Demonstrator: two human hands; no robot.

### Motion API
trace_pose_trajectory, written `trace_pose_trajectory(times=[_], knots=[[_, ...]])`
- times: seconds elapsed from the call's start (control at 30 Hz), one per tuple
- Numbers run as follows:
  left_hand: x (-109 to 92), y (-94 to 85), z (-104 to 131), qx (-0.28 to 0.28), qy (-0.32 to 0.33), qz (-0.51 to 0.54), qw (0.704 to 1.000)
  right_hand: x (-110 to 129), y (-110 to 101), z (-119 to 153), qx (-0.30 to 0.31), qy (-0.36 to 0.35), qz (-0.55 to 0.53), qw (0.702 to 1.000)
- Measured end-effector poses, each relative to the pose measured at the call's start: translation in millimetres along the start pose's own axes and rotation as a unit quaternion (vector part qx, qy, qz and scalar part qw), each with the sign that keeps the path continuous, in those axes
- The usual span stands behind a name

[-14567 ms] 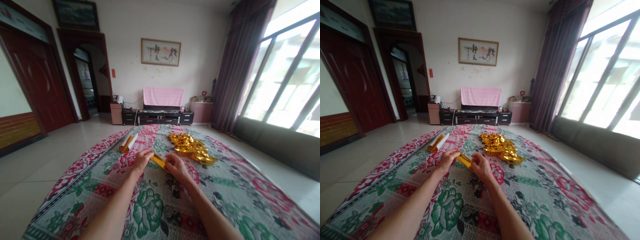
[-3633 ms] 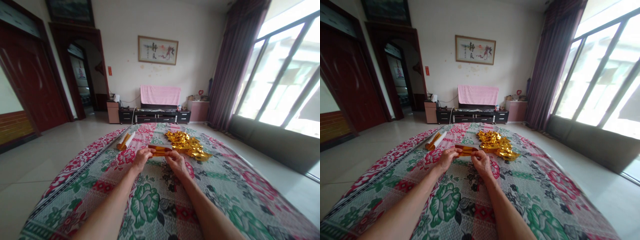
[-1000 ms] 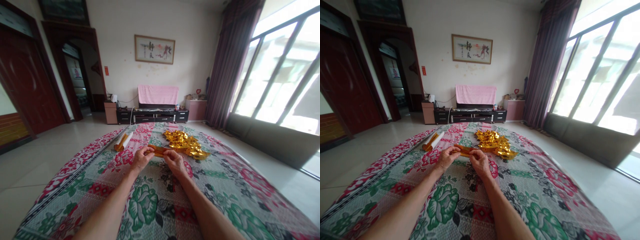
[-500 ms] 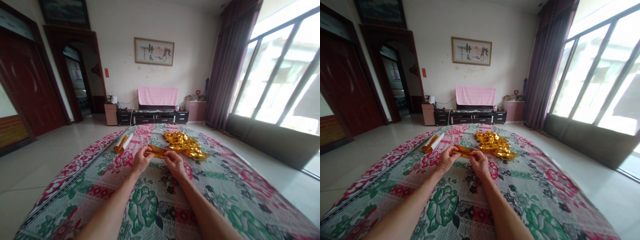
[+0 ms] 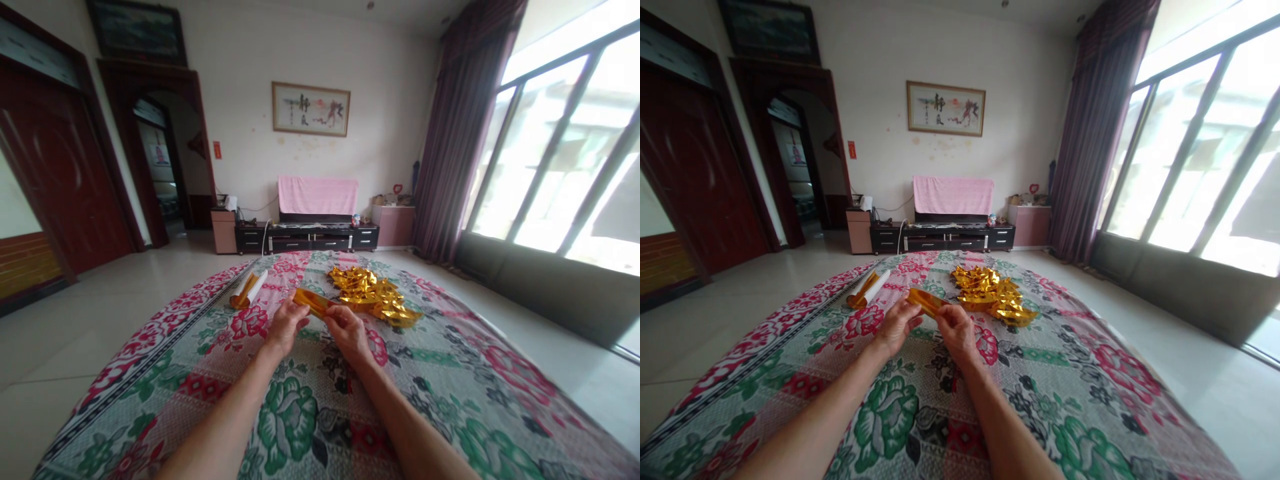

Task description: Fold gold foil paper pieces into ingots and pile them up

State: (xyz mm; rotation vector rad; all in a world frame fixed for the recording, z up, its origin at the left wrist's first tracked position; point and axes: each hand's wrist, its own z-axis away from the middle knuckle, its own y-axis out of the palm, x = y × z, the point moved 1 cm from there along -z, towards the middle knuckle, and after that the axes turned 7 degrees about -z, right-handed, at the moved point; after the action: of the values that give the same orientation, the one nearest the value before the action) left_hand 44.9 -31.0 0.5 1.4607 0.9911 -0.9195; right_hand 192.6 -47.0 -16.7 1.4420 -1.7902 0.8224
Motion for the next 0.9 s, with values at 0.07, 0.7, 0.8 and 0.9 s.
trace_pose_trajectory(times=[0.07, 0.7, 0.8, 0.9], knots=[[1, 0.5, -1, 0.016, -0.021, 0.018, 1.000, 2, 3, 1, 0.005, -0.015, 0.019, 1.000], [-6, 7.4, 3, 0.012, 0.069, -0.236, 0.969, 26, 1, -4, -0.008, -0.025, 0.066, 0.997], [-9, 9.3, 4, 0.030, 0.086, -0.251, 0.964, 26, -1, -6, 0.017, -0.027, 0.076, 0.997], [-10, 9.9, 4, 0.042, 0.098, -0.250, 0.962, 21, 0, -7, 0.041, -0.012, 0.051, 0.998]])
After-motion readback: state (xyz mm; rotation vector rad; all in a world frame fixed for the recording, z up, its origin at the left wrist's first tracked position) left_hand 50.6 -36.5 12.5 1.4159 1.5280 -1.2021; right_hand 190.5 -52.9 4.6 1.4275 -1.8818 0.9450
